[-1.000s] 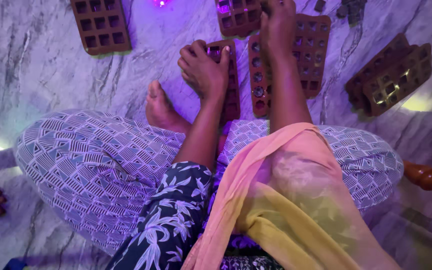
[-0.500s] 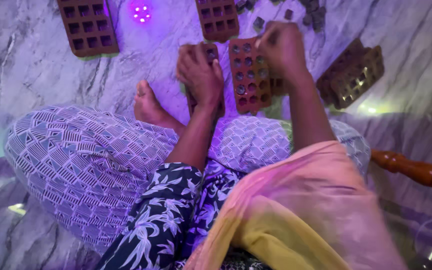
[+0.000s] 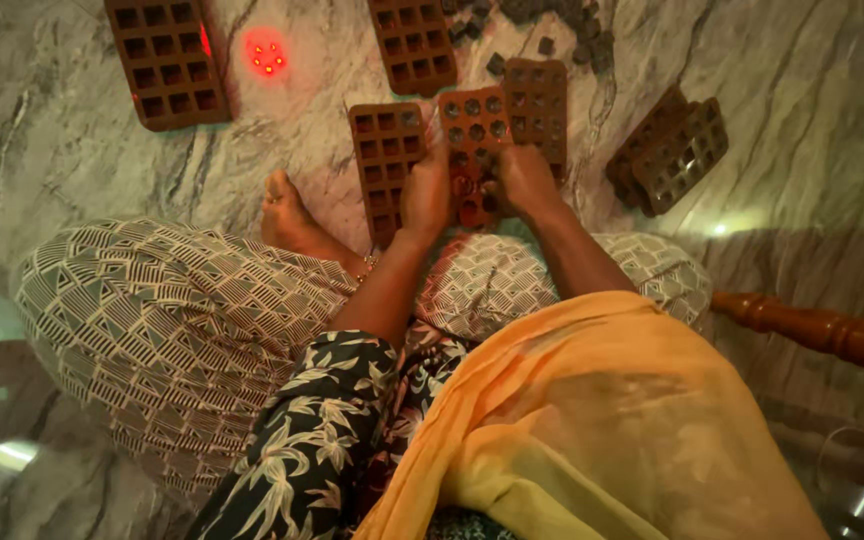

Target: The person sits on the floor and places small dark stones into the cavities of brown plastic molds. They pick up stones from a pile and place them one by one into the mold slots, filling several trays.

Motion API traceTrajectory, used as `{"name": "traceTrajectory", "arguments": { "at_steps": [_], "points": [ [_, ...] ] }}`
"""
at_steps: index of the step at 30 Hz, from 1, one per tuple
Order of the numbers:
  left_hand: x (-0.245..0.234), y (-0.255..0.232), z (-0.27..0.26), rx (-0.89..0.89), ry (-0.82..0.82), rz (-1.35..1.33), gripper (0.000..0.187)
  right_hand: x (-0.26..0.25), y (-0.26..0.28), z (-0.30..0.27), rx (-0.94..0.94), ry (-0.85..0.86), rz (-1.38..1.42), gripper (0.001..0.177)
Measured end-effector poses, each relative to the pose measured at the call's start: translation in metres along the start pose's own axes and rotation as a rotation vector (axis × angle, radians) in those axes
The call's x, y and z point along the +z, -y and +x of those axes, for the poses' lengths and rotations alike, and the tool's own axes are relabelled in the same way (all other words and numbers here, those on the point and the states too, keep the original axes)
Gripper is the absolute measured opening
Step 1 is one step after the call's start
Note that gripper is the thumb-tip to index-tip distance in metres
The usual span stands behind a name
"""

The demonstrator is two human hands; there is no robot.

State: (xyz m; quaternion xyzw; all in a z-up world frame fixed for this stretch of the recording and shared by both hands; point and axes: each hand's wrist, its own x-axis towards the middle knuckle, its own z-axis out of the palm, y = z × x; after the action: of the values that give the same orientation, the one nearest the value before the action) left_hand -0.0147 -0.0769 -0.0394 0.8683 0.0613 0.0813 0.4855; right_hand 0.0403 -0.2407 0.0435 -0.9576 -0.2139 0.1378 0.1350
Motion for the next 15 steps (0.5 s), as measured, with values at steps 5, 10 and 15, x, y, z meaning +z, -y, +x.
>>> {"name": "traceTrajectory", "arguments": {
  "at_steps": [5, 10, 15],
  "points": [
    [-0.002, 0.003, 0.002, 0.079, -0.102, 0.001, 0.058, 0.004, 0.007, 0.002, -0.001, -0.044, 0.054, 0.032],
    [-0.009, 0.001, 0.003, 0.020, -0.092, -0.049, 0.054, 0.011, 0.007, 0.005, 0.065, -0.029, 0.077, 0.029],
    [-0.017, -0.006, 0.003, 0.037, -0.108, -0.070, 0.047, 0.015, 0.001, 0.008, 0.074, 0.001, 0.028, 0.026]
  ]
}}
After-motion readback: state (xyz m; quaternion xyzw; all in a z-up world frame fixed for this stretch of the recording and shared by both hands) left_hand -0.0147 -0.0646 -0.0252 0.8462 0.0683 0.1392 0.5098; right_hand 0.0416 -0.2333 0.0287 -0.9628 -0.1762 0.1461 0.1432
